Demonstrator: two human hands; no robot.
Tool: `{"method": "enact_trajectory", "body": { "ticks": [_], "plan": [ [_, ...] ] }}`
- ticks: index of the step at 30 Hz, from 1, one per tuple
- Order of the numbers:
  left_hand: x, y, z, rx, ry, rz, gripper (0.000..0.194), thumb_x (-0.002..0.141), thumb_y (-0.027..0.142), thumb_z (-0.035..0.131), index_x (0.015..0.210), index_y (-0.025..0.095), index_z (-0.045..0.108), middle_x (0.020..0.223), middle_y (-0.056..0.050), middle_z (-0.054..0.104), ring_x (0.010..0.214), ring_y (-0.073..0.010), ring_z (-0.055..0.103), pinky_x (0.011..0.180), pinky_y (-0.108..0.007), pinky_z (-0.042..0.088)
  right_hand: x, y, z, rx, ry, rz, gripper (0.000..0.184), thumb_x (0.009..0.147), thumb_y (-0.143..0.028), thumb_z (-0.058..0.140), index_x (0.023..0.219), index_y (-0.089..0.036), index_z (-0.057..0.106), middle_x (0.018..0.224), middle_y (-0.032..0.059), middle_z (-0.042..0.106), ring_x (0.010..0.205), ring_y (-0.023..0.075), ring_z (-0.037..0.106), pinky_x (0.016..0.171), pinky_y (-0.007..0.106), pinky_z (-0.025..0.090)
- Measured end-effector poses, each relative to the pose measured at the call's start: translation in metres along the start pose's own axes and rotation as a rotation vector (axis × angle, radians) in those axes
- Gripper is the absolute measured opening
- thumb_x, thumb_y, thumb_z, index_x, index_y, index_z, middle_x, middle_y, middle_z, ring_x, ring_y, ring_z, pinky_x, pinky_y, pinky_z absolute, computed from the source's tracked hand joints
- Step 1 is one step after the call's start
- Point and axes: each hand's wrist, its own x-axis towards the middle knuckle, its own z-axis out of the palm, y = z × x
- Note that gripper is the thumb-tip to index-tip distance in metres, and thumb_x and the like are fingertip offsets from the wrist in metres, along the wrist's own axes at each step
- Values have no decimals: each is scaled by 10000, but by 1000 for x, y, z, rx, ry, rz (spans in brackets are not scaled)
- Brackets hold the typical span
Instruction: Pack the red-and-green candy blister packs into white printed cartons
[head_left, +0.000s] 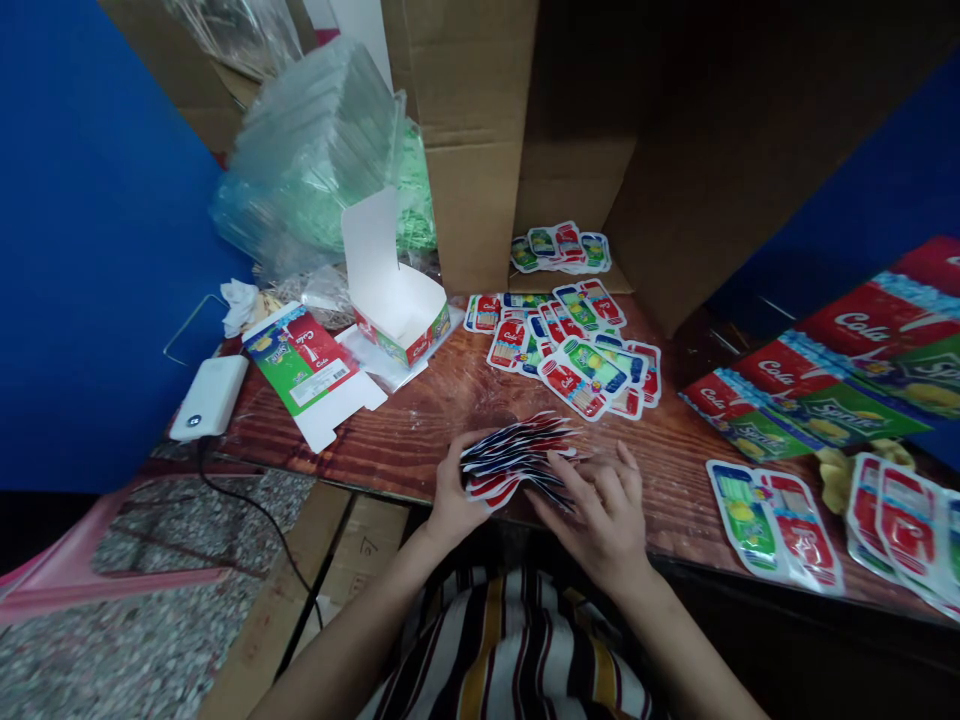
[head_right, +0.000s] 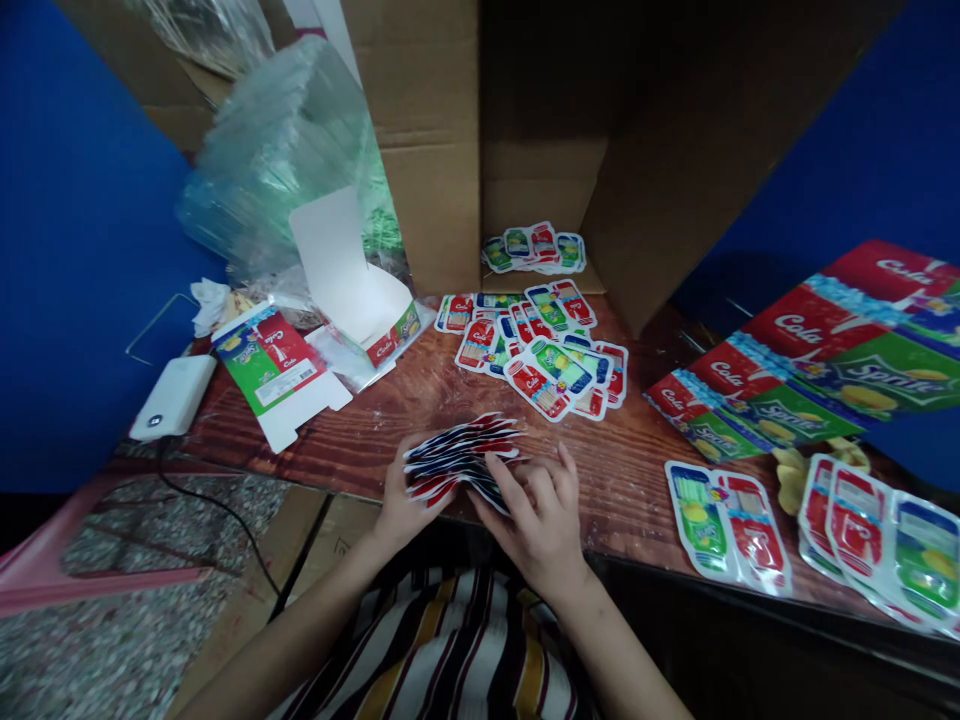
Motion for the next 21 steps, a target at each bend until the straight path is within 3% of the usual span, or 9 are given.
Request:
{"method": "enact_trajectory", "body": {
  "ticks": [7, 13, 21],
  "plan": [
    [1, 2, 0, 12, 4, 19, 536, 665, 248, 762, 1143, 166, 532, 1069, -96, 685, 956, -203, 675, 865, -337, 548, -4, 2, 2, -6, 40, -18, 634, 727, -194, 774, 1305, -278, 527, 865, 15, 552, 838, 176, 544, 1024, 552, 399],
    [1, 2, -1, 18, -4, 9, 535, 661, 288, 767, 1130, 170, 539, 1085, -99, 678, 980, -209, 667, 887, -343, 543, -1, -3, -1, -71, 84, -3, 501, 690, -223, 802, 1152, -271, 616, 1115, 84, 530, 1024, 250, 527, 1010, 556, 415],
    [-1, 1, -2, 10, -16, -10, 554, 666, 289, 770, 1154, 174, 533, 1116, -103, 667, 1015, -216, 657, 909, -350, 534, -1, 0, 2, -55, 48, -66, 468, 729, -212, 771, 1161, -249, 596, 1135, 59, 666, 1036, 260, 531, 1036, 586, 367]
  ]
}}
